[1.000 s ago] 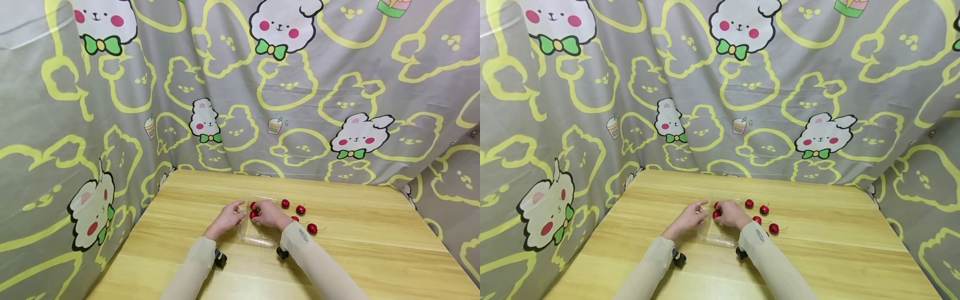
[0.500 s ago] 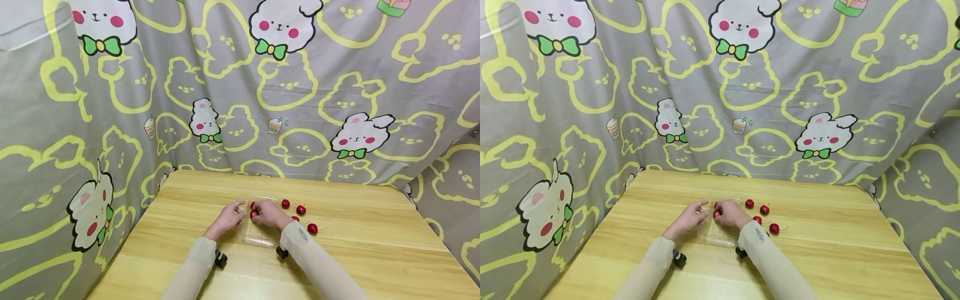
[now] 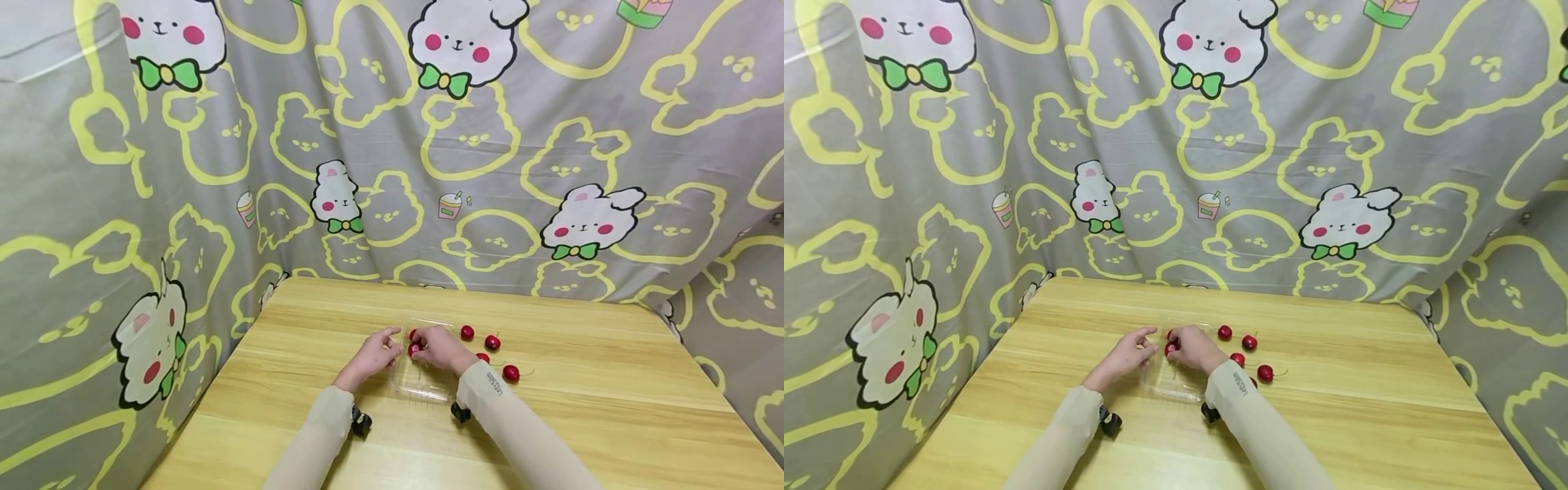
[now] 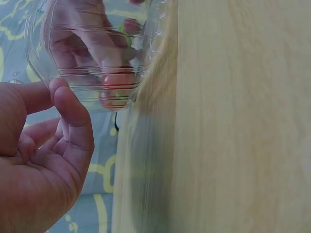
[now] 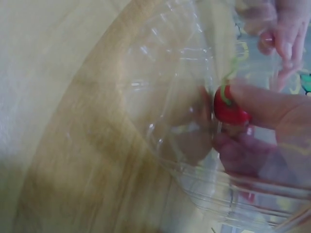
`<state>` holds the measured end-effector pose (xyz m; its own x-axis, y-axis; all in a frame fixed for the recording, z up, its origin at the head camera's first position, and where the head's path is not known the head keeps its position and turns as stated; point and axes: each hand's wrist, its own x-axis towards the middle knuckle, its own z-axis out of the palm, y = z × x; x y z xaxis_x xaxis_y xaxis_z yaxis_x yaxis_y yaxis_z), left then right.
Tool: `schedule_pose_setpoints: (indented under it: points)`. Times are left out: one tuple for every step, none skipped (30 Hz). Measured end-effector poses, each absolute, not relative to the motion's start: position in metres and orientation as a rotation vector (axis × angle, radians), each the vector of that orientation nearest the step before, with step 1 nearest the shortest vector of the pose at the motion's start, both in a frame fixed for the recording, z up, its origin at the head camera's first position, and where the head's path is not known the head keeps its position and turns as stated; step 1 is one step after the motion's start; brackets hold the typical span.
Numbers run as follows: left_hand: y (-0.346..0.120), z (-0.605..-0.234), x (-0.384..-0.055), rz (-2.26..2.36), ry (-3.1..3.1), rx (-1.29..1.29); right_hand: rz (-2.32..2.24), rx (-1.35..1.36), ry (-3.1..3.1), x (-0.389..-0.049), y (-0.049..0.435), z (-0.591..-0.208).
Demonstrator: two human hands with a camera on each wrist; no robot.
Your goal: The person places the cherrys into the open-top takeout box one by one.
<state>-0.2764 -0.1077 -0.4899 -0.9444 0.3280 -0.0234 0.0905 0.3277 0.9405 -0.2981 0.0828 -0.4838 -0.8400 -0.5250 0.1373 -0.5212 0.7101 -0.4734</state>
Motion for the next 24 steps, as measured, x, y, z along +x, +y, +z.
schedule_pose_setpoints:
  points:
    - [-0.108,-0.49,-0.276,1.665,2.382,0.379,-0.8,-0.888,2.897,-0.298,0.083,-0.484]
    - [-0.107,-0.49,-0.276,1.665,2.383,0.377,-0.797,-0.887,2.898,-0.298,0.083,-0.484]
    - [-0.107,-0.489,-0.276,1.667,2.384,0.377,-0.795,-0.884,2.901,-0.299,0.083,-0.483]
    - [-0.107,-0.489,-0.276,1.667,2.384,0.374,-0.791,-0.893,2.902,-0.299,0.083,-0.483]
    - [-0.106,-0.489,-0.276,1.669,2.385,0.372,-0.787,-0.893,2.903,-0.299,0.083,-0.483]
    - [-0.106,-0.49,-0.275,1.67,2.386,0.368,-0.785,-0.891,2.901,-0.299,0.083,-0.483]
    - [-0.106,-0.49,-0.275,1.672,2.388,0.369,-0.786,-0.89,2.9,-0.299,0.083,-0.483]
    - [-0.106,-0.49,-0.275,1.676,2.389,0.369,-0.787,-0.891,2.899,-0.299,0.083,-0.482]
    - [-0.106,-0.49,-0.274,1.679,2.389,0.37,-0.791,-0.893,2.895,-0.299,0.083,-0.482]
    - [-0.105,-0.485,-0.272,1.681,2.388,0.372,-0.792,-0.891,2.893,-0.299,0.083,-0.481]
    - [-0.105,-0.485,-0.271,1.689,2.388,0.377,-0.796,-0.882,2.888,-0.299,0.083,-0.481]
    - [-0.105,-0.485,-0.271,1.689,2.39,0.379,-0.8,-0.883,2.887,-0.299,0.084,-0.481]
    - [-0.105,-0.485,-0.271,1.691,2.39,0.379,-0.799,-0.882,2.888,-0.298,0.084,-0.48]
    - [-0.105,-0.486,-0.271,1.691,2.391,0.375,-0.795,-0.882,2.889,-0.298,0.085,-0.479]
    - [-0.105,-0.486,-0.272,1.69,2.392,0.371,-0.793,-0.884,2.889,-0.298,0.085,-0.478]
    - [-0.105,-0.486,-0.272,1.688,2.396,0.369,-0.793,-0.885,2.893,-0.297,0.086,-0.476]
    - [-0.106,-0.491,-0.275,1.687,2.4,0.364,-0.791,-0.893,2.899,-0.296,0.087,-0.475]
    - [-0.106,-0.491,-0.275,1.681,2.403,0.361,-0.787,-0.901,2.911,-0.296,0.088,-0.473]
    - [-0.106,-0.491,-0.275,1.681,2.403,0.358,-0.784,-0.905,2.921,-0.295,0.089,-0.471]
    - [-0.106,-0.491,-0.275,1.681,2.404,0.361,-0.785,-0.908,2.93,-0.294,0.091,-0.469]
    - [-0.106,-0.491,-0.274,1.682,2.405,0.369,-0.786,-0.91,2.942,-0.293,0.092,-0.468]
    - [-0.107,-0.491,-0.274,1.681,2.406,0.37,-0.788,-0.902,2.954,-0.292,0.094,-0.465]
    - [-0.107,-0.491,-0.274,1.682,2.404,0.368,-0.79,-0.892,2.963,-0.292,0.097,-0.463]
    - [-0.107,-0.491,-0.274,1.681,2.404,0.368,-0.791,-0.878,2.972,-0.291,0.099,-0.461]
